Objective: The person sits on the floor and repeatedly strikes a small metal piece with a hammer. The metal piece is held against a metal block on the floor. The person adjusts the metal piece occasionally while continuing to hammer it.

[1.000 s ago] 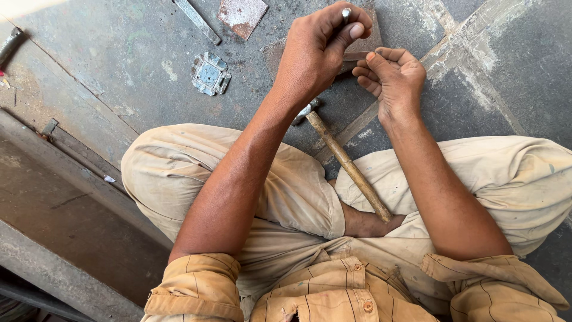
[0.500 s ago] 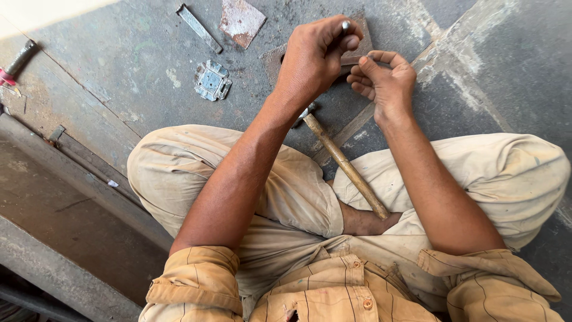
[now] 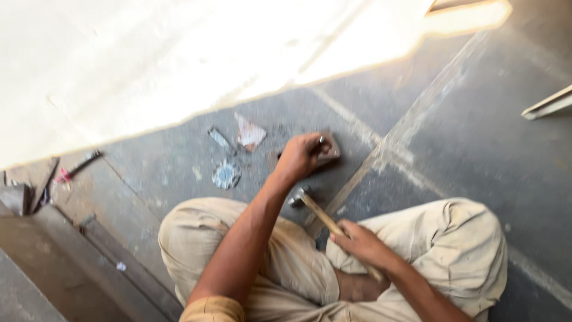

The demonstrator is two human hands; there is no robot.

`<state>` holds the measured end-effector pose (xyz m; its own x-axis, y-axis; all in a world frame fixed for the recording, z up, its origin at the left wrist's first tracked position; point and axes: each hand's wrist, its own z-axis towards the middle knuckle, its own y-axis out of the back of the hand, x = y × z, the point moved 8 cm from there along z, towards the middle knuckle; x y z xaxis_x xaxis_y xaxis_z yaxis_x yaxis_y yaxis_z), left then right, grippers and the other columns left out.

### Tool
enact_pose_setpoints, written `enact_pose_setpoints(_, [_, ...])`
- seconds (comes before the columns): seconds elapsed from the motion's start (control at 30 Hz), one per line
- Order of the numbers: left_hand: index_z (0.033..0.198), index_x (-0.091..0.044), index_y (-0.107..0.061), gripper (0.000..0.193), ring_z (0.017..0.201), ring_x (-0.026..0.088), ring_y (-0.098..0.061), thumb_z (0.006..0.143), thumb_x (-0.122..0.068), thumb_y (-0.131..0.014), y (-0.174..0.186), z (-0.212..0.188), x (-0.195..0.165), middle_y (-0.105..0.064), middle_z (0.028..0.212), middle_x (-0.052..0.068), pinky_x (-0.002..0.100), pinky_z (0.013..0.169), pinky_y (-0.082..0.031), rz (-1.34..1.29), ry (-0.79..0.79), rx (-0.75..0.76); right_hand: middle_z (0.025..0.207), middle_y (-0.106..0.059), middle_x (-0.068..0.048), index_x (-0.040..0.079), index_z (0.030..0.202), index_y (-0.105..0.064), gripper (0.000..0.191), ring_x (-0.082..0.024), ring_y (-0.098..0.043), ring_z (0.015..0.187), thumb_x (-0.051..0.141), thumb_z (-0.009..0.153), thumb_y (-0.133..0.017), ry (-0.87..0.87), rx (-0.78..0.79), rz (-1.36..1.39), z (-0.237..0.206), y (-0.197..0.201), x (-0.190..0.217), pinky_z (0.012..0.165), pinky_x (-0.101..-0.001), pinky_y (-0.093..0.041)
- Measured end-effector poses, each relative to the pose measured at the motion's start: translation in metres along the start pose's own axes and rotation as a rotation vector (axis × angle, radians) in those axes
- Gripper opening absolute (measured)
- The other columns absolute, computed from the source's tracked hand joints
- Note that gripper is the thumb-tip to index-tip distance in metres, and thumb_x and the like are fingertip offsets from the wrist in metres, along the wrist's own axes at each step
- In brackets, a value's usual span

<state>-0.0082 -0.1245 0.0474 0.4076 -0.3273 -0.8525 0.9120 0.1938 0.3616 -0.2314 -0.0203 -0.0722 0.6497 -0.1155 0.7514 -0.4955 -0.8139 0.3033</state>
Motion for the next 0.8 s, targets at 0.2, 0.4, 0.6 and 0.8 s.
enact_pose_setpoints(0.2, [0.094, -0.004, -0.07, 0.013, 0.074, 0.023, -0.073, 0.086, 0.004, -0.063, 0.002, -0.003, -0.005, -0.075, 0.083, 0.011, 0.037, 0.069, -0.055, 0.047, 0.144, 0.035, 0.07, -0.064, -0.001, 0.006, 0.119, -0.064, 0.038, -0.01, -0.058, 0.061, 0.036, 0.094, -0.064, 0.117, -0.399, -0.068, -0.087, 0.055, 0.059, 0.055, -0.0302, -0.049])
enact_pose_setpoints(0.4, [0.091, -0.005, -0.067, 0.015, 0.078, 0.025, -0.074, 0.082, 0.005, -0.059, -0.009, -0.014, 0.002, -0.076, 0.085, 0.01, 0.039, 0.069, -0.055, 0.104, 0.072, 0.034, 0.061, -0.055, -0.001, 0.011, 0.148, -0.048, 0.059, -0.009, -0.054, 0.05, 0.04, 0.098, -0.057, 0.238, -0.615, -0.187, -0.131, 0.096, 0.109, 0.046, -0.0285, -0.044])
enact_pose_setpoints(0.6, [0.096, -0.002, -0.063, 0.009, 0.074, 0.027, -0.069, 0.089, 0.003, -0.063, -0.013, -0.022, 0.014, -0.072, 0.086, 0.012, 0.04, 0.071, -0.053, 0.072, 0.051, 0.054, 0.07, -0.052, -0.001, 0.004, 0.136, -0.057, 0.043, -0.01, -0.048, 0.057, 0.039, 0.11, -0.057, 0.565, -0.782, -0.193, -0.165, 0.09, 0.141, 0.051, -0.0285, -0.039])
enact_pose_setpoints(0.8, [0.094, -0.005, -0.065, 0.004, 0.073, 0.022, -0.07, 0.092, -0.006, -0.068, -0.015, -0.017, 0.01, -0.073, 0.085, 0.007, 0.039, 0.069, -0.054, 0.102, 0.062, 0.074, 0.06, -0.051, 0.003, 0.002, 0.126, -0.053, 0.036, -0.006, -0.051, 0.047, 0.034, 0.11, -0.052, 0.407, -0.692, -0.511, -0.121, 0.082, 0.145, 0.042, -0.0267, -0.042])
